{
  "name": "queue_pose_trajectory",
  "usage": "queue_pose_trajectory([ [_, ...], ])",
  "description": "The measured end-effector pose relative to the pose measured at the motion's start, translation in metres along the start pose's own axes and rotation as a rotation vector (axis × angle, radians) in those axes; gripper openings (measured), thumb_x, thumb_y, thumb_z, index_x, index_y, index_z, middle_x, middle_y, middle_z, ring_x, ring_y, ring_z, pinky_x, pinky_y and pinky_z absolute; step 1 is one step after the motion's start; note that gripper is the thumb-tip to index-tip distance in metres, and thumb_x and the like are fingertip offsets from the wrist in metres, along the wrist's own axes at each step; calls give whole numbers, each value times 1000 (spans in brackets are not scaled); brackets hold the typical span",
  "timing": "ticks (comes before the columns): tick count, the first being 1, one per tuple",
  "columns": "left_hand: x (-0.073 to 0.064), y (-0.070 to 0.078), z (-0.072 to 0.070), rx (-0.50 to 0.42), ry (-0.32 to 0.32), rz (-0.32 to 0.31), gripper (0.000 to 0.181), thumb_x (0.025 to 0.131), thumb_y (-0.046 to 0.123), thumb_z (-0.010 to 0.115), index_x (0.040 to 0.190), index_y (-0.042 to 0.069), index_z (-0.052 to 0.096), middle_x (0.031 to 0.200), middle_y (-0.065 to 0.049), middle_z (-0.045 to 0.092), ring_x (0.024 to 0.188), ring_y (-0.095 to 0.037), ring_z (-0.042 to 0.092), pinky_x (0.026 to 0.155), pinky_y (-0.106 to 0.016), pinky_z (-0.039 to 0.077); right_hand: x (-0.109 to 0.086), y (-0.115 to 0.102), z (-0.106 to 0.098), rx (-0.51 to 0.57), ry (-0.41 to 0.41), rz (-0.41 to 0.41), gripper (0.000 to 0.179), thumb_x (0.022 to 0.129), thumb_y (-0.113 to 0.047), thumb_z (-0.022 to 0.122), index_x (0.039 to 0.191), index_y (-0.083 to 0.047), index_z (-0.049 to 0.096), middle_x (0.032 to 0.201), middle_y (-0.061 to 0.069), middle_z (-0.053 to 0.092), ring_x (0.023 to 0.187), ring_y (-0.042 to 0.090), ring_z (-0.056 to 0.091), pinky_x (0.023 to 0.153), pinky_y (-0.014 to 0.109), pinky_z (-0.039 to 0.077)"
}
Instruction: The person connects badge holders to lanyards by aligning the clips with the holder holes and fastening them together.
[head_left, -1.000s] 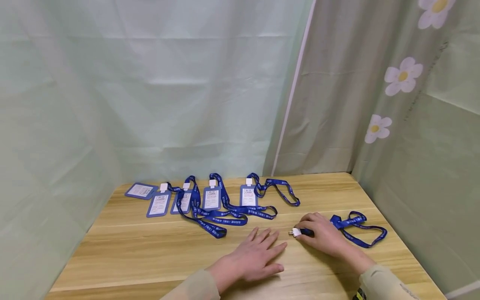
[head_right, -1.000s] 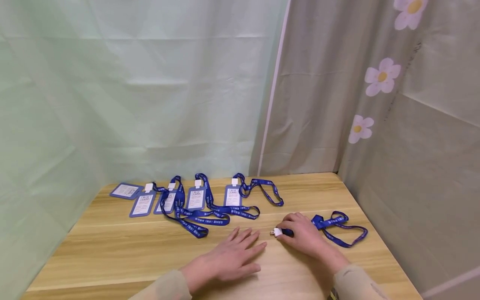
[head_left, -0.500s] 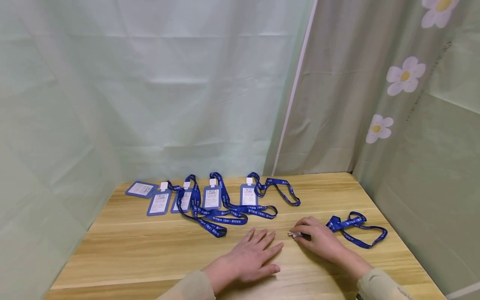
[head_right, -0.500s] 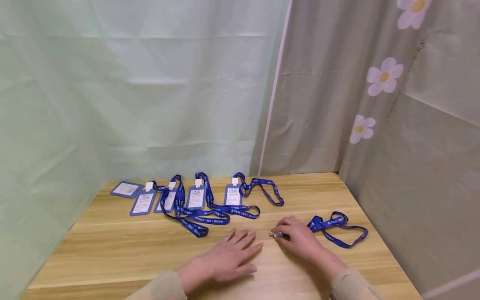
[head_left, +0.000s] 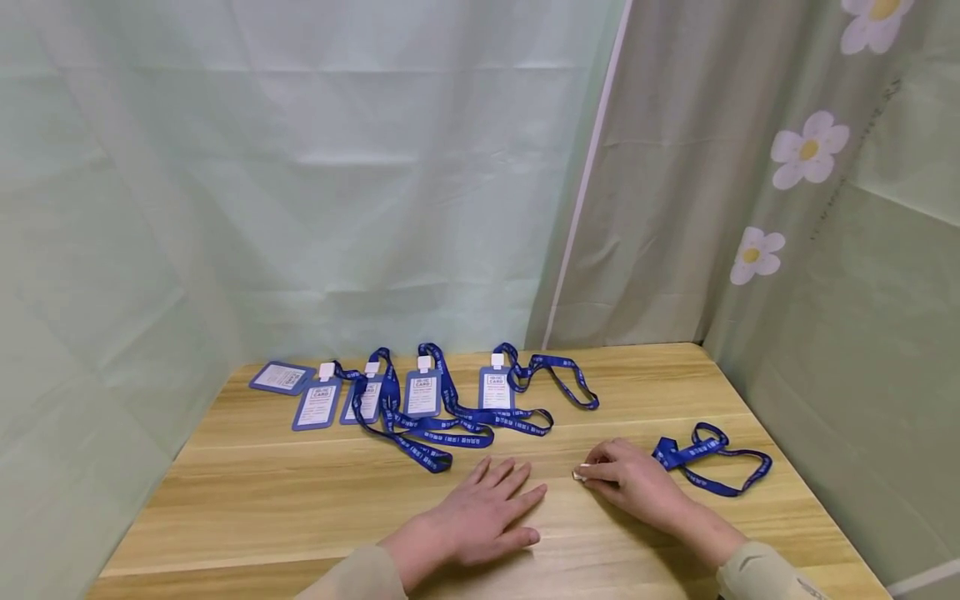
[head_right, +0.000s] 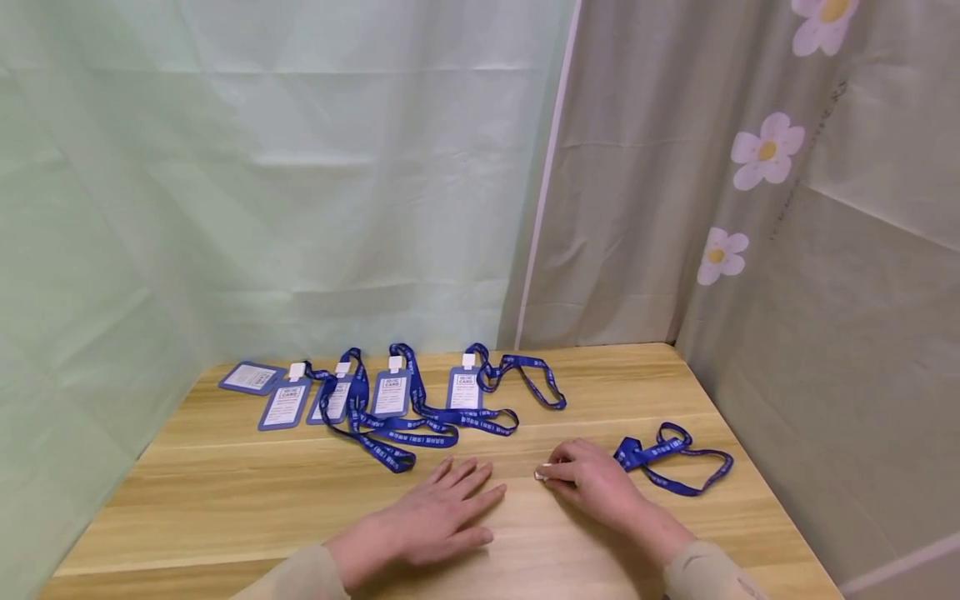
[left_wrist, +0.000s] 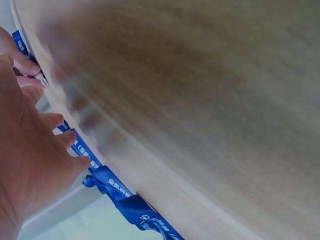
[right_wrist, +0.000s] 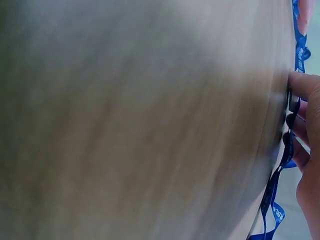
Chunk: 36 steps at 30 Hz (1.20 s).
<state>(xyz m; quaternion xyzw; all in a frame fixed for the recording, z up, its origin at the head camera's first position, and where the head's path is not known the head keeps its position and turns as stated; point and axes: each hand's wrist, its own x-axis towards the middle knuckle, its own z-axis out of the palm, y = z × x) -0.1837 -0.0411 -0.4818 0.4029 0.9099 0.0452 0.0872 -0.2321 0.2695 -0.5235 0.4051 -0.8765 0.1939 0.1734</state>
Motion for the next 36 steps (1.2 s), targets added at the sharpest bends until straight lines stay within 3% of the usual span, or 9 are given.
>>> queue_pose_trajectory([
  [3, -2, 0, -2, -2, -4, 3, 68, 105, 65, 23, 163, 29, 28, 169, -9, 22, 154, -34, 19, 122, -60, 15, 1, -3, -3, 2, -46, 62, 33, 88, -22, 83, 120, -24, 78, 108, -10, 68, 99, 11, 62, 82, 36, 56],
  [7, -9, -4, -6, -36, 3, 8, 67, 106, 64, 24, 164, 29, 26, 169, -9, 19, 155, -35, 16, 121, -62, 13, -1, -7, -9, 22, -125, 228, 43, 91, -32, 80, 132, -23, 72, 124, -5, 67, 116, 19, 61, 95, 50, 53],
  [12, -28, -25, -15, -52, 64, -23, 65, 108, 58, 32, 163, 24, 31, 169, -13, 18, 154, -39, 16, 120, -65, 13, -5, -4, -12, 84, -178, 369, 36, 92, -39, 78, 125, -25, 75, 133, -3, 64, 127, 24, 55, 103, 56, 46],
  [19, -69, -81, -29, -67, 127, -220, 63, 108, 52, 40, 162, 21, 32, 168, -13, 18, 153, -42, 15, 120, -66, 7, -6, -2, -12, 156, -205, 406, 34, 92, -42, 77, 123, -28, 76, 142, 0, 59, 134, 29, 50, 106, 59, 44],
  [26, -109, -151, -31, -17, 270, -394, 63, 107, 52, 44, 158, 15, 41, 163, -25, 28, 148, -52, 22, 116, -73, 9, -7, -4, -12, 165, -193, 412, 39, 92, -43, 77, 127, -26, 73, 143, 2, 58, 134, 30, 50, 106, 59, 44],
  [30, -129, -192, -31, -11, 272, -498, 68, 108, 55, 38, 158, 8, 40, 160, -32, 27, 144, -59, 21, 111, -79, 11, -7, -5, -12, 169, -174, 393, 39, 92, -41, 77, 127, -23, 74, 142, 4, 60, 132, 31, 51, 105, 60, 44],
  [36, -155, -237, -35, -126, 172, -695, 79, 108, 59, 27, 158, -2, 30, 159, -40, 17, 141, -66, 12, 107, -83, 4, -4, -6, -12, 184, -186, 400, 37, 92, -42, 77, 125, -24, 75, 141, 3, 59, 133, 31, 50, 105, 60, 44],
])
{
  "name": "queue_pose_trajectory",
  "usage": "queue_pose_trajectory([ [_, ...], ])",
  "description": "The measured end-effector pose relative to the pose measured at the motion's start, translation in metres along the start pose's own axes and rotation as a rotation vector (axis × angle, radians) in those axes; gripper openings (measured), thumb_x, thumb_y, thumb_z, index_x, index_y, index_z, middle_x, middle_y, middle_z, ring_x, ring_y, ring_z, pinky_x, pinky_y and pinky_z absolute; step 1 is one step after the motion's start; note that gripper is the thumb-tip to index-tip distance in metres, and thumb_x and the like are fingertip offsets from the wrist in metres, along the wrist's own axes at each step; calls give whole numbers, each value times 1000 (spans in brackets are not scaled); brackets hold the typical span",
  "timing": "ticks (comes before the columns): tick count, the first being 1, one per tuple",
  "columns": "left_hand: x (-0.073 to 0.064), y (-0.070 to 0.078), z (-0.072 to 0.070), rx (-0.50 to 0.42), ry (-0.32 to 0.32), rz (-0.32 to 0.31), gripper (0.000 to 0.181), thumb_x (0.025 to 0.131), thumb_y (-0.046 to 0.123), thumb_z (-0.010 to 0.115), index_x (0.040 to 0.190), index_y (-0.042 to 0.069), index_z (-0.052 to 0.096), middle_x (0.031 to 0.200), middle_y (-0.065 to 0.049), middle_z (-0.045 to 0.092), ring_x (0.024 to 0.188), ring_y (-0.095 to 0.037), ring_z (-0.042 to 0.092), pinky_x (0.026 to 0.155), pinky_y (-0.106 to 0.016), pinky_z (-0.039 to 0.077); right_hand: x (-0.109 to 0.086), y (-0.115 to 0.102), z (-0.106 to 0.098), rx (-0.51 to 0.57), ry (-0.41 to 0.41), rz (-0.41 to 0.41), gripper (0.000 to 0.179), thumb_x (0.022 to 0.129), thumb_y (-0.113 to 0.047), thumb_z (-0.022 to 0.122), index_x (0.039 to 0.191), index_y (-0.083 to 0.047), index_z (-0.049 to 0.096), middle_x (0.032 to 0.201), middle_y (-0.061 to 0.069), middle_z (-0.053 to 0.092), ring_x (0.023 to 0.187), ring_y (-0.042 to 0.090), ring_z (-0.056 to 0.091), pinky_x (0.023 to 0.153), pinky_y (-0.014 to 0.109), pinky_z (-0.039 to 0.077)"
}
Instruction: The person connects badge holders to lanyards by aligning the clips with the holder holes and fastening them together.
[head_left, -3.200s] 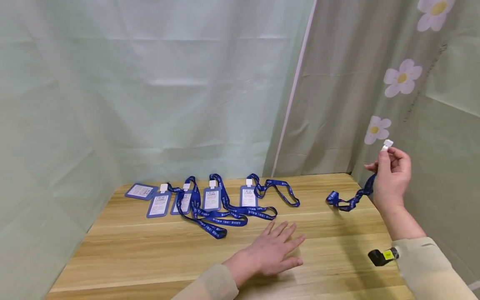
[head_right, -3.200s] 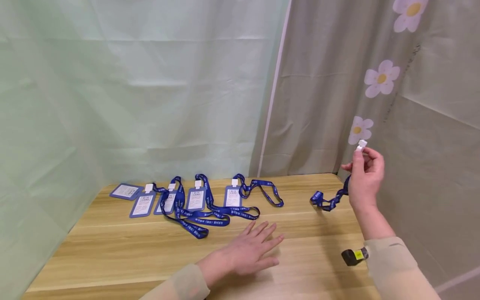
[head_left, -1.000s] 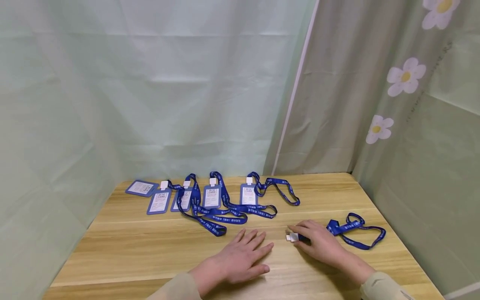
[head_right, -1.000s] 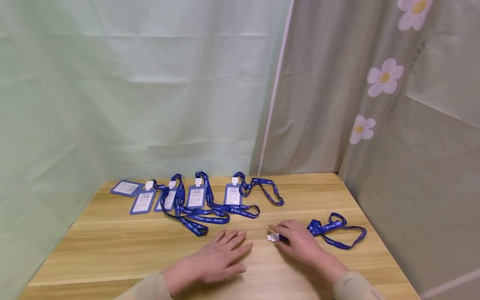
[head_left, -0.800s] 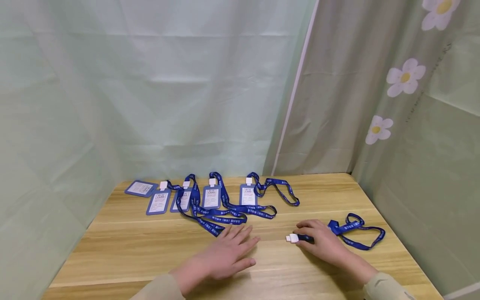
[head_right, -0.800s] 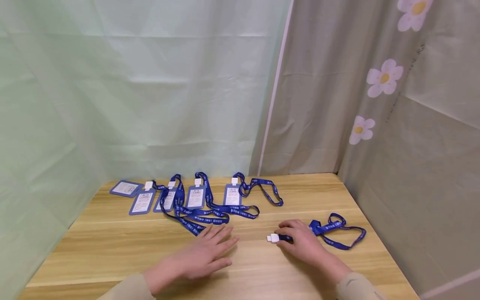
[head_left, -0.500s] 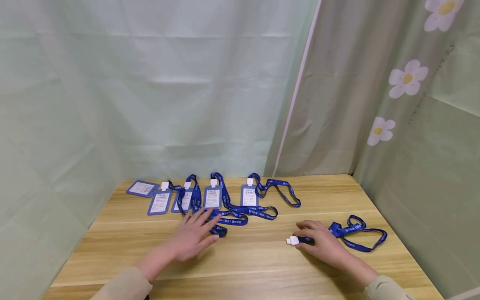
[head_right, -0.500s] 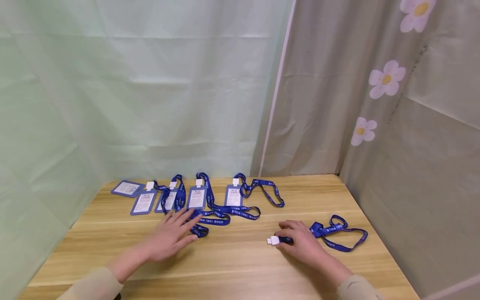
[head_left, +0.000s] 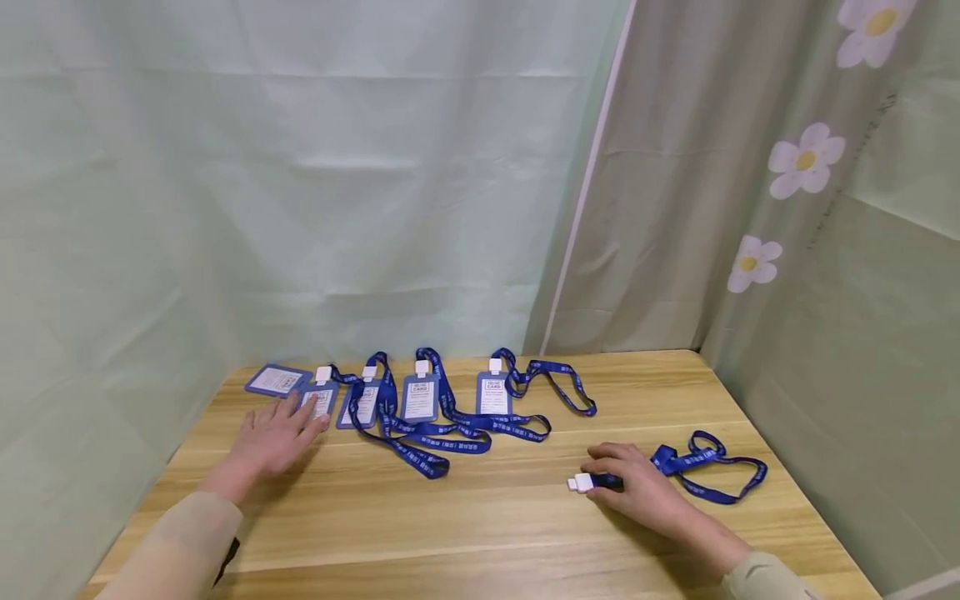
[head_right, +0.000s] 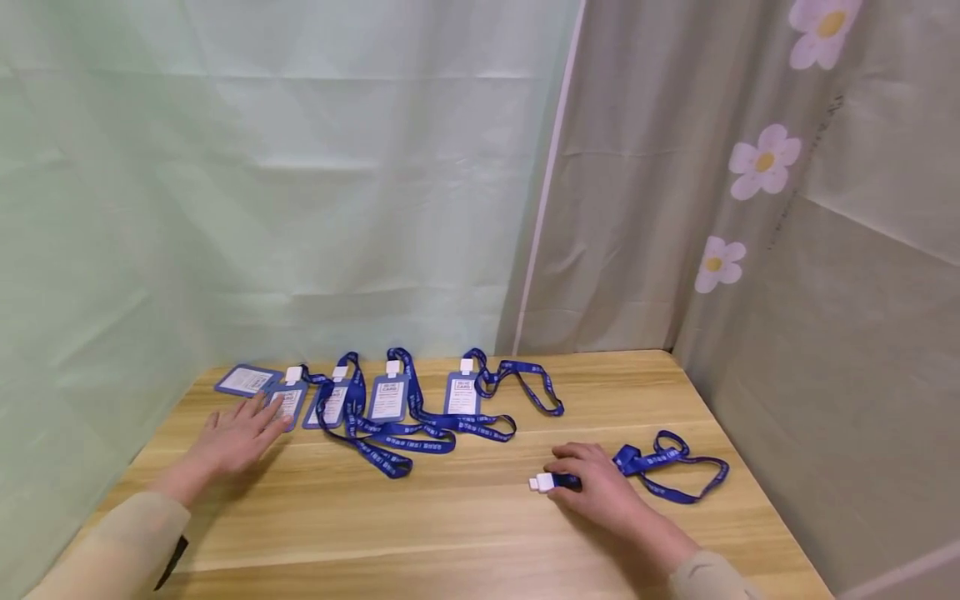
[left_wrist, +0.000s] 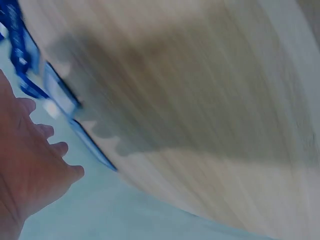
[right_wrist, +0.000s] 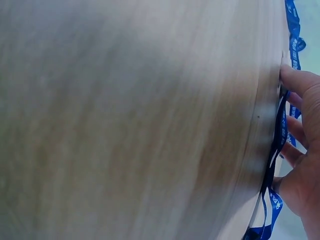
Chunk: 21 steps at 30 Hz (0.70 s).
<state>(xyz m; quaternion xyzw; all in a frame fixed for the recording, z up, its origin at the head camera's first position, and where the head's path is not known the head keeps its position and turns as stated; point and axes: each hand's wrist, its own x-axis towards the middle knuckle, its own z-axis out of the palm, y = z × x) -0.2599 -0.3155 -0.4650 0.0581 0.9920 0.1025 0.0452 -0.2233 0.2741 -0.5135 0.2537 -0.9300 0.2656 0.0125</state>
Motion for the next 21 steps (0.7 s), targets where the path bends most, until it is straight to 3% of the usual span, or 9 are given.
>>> queue_pose_trajectory([
  [4, 2, -17, -4, -16, -51, -79, 86, 107, 62, 21, 157, -7, 27, 158, -42, 14, 139, -69, 10, 107, -83, 3, 2, 1, 2, -4, -26, 4, 42, 93, -45, 74, 129, -24, 73, 143, 2, 58, 135, 32, 49, 106, 59, 43],
  [9, 7, -28, -2, -26, -73, -127, 90, 106, 64, 18, 155, -10, 25, 157, -43, 13, 139, -69, 8, 107, -82, 3, 2, 1, 5, 5, -29, -14, 43, 93, -43, 75, 131, -21, 72, 143, 4, 58, 135, 31, 48, 107, 60, 42],
  [21, 25, -31, -4, -68, -122, -116, 93, 105, 66, 14, 156, -12, 18, 159, -41, 9, 139, -69, 2, 106, -83, 0, 1, 8, 5, -34, -15, -14, 43, 93, -42, 75, 131, -22, 72, 144, 2, 58, 136, 29, 47, 109, 58, 41],
])
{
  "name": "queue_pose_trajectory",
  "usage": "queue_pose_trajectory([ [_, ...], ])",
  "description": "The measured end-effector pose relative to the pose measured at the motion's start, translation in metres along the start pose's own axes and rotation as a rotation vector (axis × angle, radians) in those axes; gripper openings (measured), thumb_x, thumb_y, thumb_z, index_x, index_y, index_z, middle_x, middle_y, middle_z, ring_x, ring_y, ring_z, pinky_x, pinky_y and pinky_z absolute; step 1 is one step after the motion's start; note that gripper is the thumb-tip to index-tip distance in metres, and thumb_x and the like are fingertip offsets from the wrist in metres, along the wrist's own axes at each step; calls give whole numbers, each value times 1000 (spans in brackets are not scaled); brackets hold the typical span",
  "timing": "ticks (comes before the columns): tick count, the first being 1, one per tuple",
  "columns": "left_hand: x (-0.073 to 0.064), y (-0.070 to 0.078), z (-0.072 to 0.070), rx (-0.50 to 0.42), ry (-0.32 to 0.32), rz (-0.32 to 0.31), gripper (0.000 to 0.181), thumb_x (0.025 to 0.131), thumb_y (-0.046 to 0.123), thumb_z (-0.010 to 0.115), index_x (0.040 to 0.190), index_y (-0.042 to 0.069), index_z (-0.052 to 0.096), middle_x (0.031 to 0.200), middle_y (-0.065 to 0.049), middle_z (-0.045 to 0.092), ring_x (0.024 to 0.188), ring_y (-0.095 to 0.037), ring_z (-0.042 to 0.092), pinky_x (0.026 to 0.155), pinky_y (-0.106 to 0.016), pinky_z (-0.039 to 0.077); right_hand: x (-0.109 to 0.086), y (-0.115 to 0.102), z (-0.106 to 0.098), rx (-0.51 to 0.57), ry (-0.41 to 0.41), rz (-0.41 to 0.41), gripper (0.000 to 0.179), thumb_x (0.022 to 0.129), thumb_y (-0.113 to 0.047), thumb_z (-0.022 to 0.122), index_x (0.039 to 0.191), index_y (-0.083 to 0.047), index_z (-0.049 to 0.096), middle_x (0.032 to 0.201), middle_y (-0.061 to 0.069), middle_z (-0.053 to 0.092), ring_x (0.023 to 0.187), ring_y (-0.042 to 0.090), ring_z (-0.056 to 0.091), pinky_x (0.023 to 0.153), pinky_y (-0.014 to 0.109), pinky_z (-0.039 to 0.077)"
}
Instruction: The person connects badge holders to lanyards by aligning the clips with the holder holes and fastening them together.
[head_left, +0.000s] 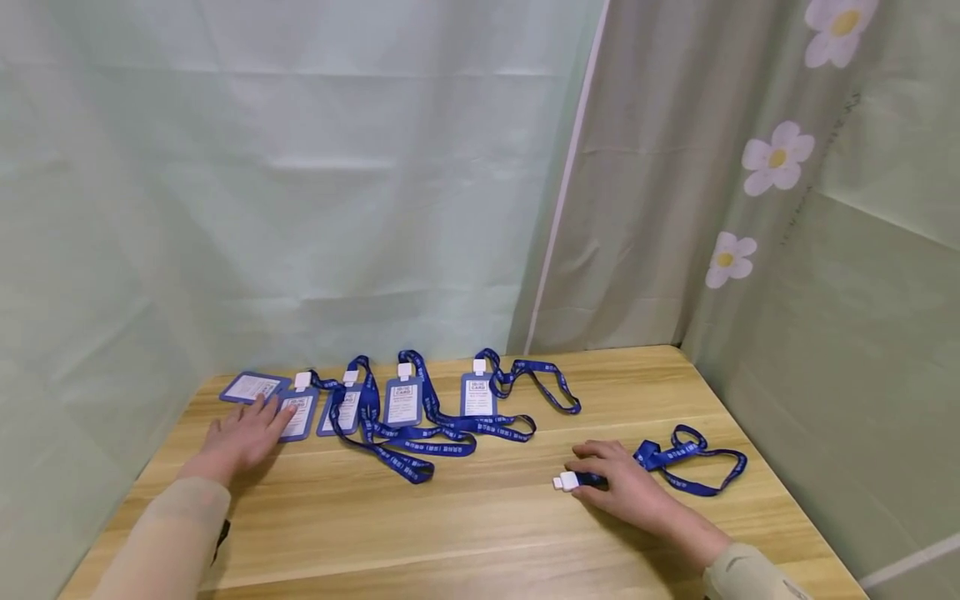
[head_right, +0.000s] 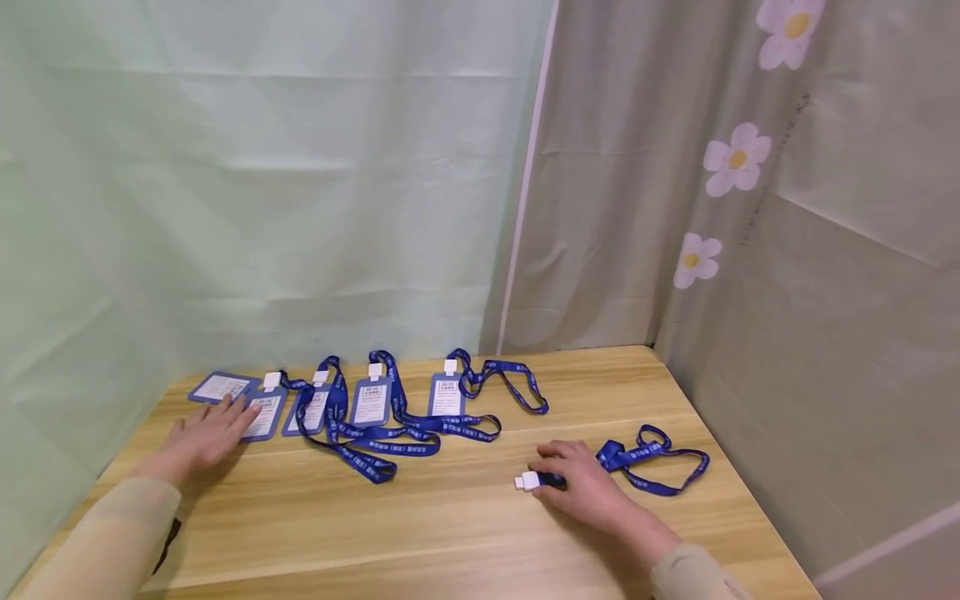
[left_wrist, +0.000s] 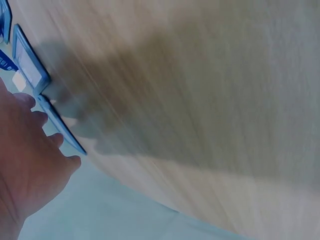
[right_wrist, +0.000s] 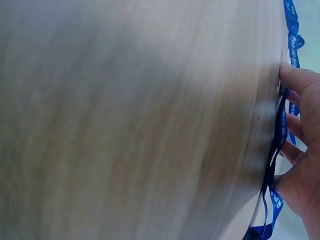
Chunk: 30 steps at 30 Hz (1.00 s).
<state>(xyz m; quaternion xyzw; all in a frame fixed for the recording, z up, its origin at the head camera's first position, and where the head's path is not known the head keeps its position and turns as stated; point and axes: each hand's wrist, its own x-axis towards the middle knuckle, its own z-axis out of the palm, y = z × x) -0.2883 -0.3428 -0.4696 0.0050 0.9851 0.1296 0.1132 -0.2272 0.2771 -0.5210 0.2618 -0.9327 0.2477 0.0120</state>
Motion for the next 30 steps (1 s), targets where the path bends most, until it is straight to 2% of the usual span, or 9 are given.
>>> queue_pose_trajectory([
  [11, 0, -5, -9, 2, -35, -26, 96, 104, 68, 11, 155, -13, 18, 158, -41, 7, 138, -70, 0, 107, -82, -2, 2, -2, 0, 5, -26, 15, 42, 94, -42, 75, 132, -25, 71, 145, 0, 56, 136, 27, 46, 109, 56, 41],
  [18, 0, -8, -9, 6, -50, -34, 97, 104, 68, 12, 154, -15, 19, 157, -42, 9, 138, -70, 1, 107, -82, -2, 3, -3, 0, 1, -13, 1, 42, 93, -40, 76, 132, -25, 72, 144, 1, 57, 135, 28, 47, 107, 56, 43],
  [25, -3, -9, -12, 7, -57, -32, 96, 104, 67, 12, 154, -15, 20, 156, -43, 10, 137, -71, 4, 107, -83, 0, 2, -3, -1, 9, -34, 21, 43, 94, -39, 76, 133, -25, 71, 146, 0, 56, 137, 26, 45, 110, 55, 41],
  [30, -6, -14, -11, 3, -77, -50, 99, 103, 69, 11, 154, -15, 19, 155, -44, 10, 136, -71, 5, 107, -82, 1, 1, -2, -2, 3, -25, -3, 42, 95, -40, 74, 133, -24, 71, 145, 3, 57, 137, 29, 46, 109, 56, 41],
])
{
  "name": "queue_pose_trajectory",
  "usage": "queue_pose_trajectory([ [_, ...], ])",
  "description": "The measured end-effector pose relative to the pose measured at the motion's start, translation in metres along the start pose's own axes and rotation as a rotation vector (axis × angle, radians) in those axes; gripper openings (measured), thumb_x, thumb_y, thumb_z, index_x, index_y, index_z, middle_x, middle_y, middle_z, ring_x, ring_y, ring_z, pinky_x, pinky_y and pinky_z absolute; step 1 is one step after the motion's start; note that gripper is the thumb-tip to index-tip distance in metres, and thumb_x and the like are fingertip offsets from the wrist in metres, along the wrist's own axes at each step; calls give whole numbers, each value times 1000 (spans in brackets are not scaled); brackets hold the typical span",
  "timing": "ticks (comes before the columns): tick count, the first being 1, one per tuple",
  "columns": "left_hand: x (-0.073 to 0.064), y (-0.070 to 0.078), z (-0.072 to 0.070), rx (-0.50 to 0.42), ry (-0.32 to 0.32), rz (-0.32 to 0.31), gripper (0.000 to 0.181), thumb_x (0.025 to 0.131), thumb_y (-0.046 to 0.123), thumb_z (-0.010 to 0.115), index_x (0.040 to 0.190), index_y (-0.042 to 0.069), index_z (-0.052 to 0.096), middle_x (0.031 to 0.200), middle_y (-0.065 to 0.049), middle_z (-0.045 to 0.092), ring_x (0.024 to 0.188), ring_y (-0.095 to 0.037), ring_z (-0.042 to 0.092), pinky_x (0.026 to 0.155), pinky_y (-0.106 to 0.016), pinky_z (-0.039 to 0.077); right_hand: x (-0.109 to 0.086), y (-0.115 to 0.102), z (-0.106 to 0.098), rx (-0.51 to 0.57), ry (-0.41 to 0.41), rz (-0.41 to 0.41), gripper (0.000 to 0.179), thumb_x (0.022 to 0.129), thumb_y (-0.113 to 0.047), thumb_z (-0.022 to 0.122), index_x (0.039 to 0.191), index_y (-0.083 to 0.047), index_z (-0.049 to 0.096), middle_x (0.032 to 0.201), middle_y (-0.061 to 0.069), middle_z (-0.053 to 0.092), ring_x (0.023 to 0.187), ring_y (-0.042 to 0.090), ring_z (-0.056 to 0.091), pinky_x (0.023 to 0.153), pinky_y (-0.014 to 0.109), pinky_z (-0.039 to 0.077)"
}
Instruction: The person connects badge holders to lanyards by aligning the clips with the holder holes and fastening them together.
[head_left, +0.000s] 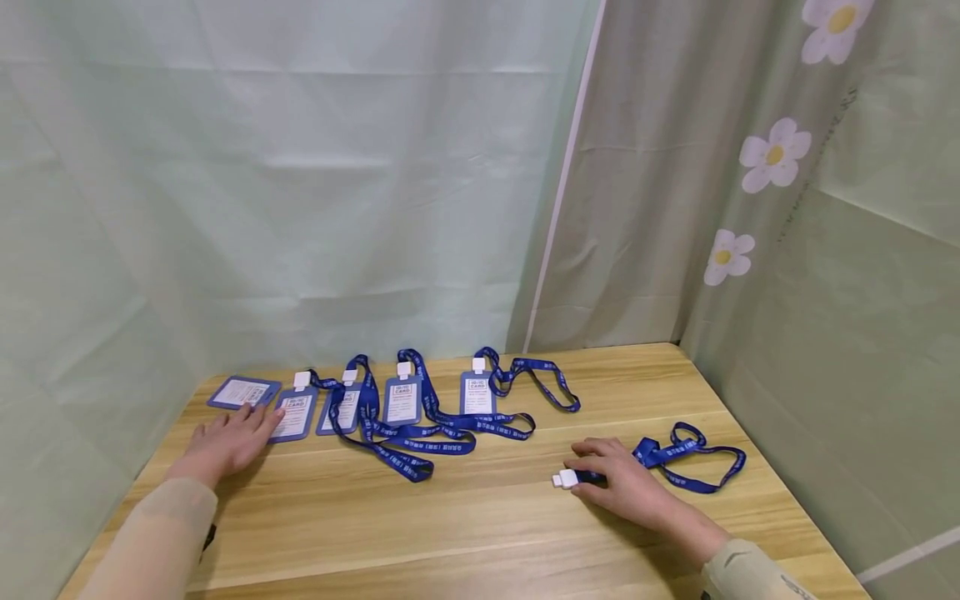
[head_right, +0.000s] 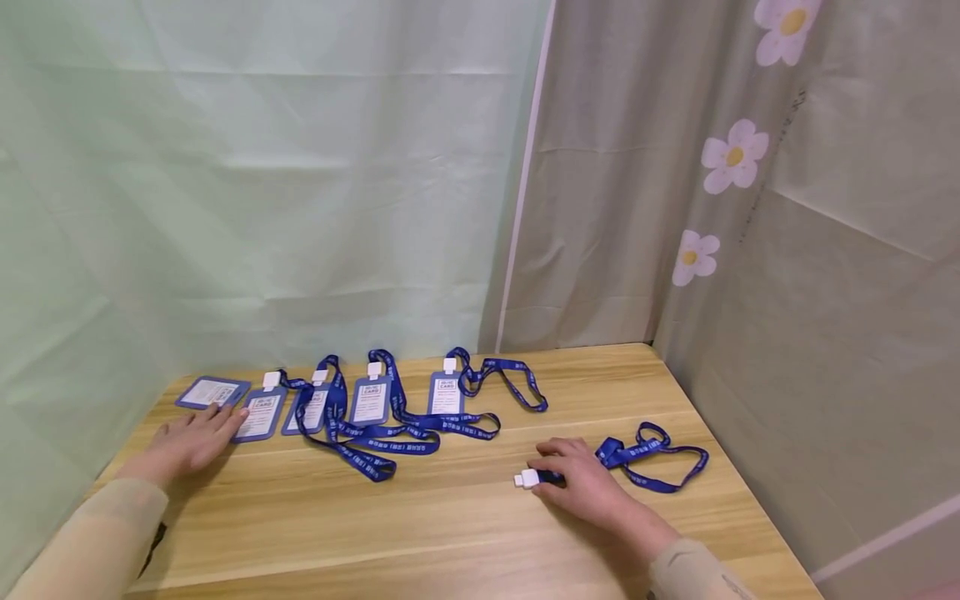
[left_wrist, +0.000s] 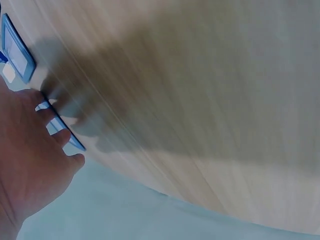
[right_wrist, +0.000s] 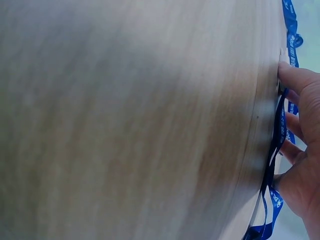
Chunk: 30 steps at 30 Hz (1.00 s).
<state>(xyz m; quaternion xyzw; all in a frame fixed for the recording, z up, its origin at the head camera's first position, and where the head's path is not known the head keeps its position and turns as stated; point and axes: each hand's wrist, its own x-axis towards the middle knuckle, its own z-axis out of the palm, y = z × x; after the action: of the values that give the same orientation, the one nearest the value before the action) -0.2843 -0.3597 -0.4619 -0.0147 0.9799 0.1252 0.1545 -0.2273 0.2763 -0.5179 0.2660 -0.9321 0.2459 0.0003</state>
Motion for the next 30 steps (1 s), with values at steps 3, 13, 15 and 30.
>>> queue_pose_trajectory([
  [3, -4, -6, 0, 2, 0, -10, 99, 103, 70, 11, 154, -15, 20, 155, -45, 11, 136, -71, 5, 106, -83, 1, 0, 0, 0, 0, 7, -11, 42, 95, -41, 74, 133, -24, 71, 145, 3, 57, 136, 29, 46, 108, 57, 42],
  [13, -17, -18, 5, 45, 27, 0, 100, 103, 69, 9, 151, -16, 28, 150, -48, 19, 133, -73, 12, 105, -83, 7, -1, -1, 0, -4, 14, -11, 42, 95, -41, 74, 133, -24, 71, 145, 3, 57, 135, 29, 48, 107, 57, 43],
  [15, -21, -19, 6, 64, 39, 4, 99, 103, 68, 9, 150, -17, 29, 150, -48, 21, 132, -73, 14, 104, -84, 9, -1, -1, 0, 3, 8, -5, 42, 95, -41, 73, 133, -24, 71, 145, 2, 57, 136, 29, 47, 107, 57, 43],
  [30, -61, -8, 27, 162, 142, 83, 88, 108, 59, 19, 142, -19, 43, 142, -50, 35, 128, -71, 29, 100, -82, 26, -2, 0, 1, 12, 13, -7, 43, 95, -42, 73, 133, -22, 71, 145, 3, 57, 137, 31, 46, 108, 59, 41],
])
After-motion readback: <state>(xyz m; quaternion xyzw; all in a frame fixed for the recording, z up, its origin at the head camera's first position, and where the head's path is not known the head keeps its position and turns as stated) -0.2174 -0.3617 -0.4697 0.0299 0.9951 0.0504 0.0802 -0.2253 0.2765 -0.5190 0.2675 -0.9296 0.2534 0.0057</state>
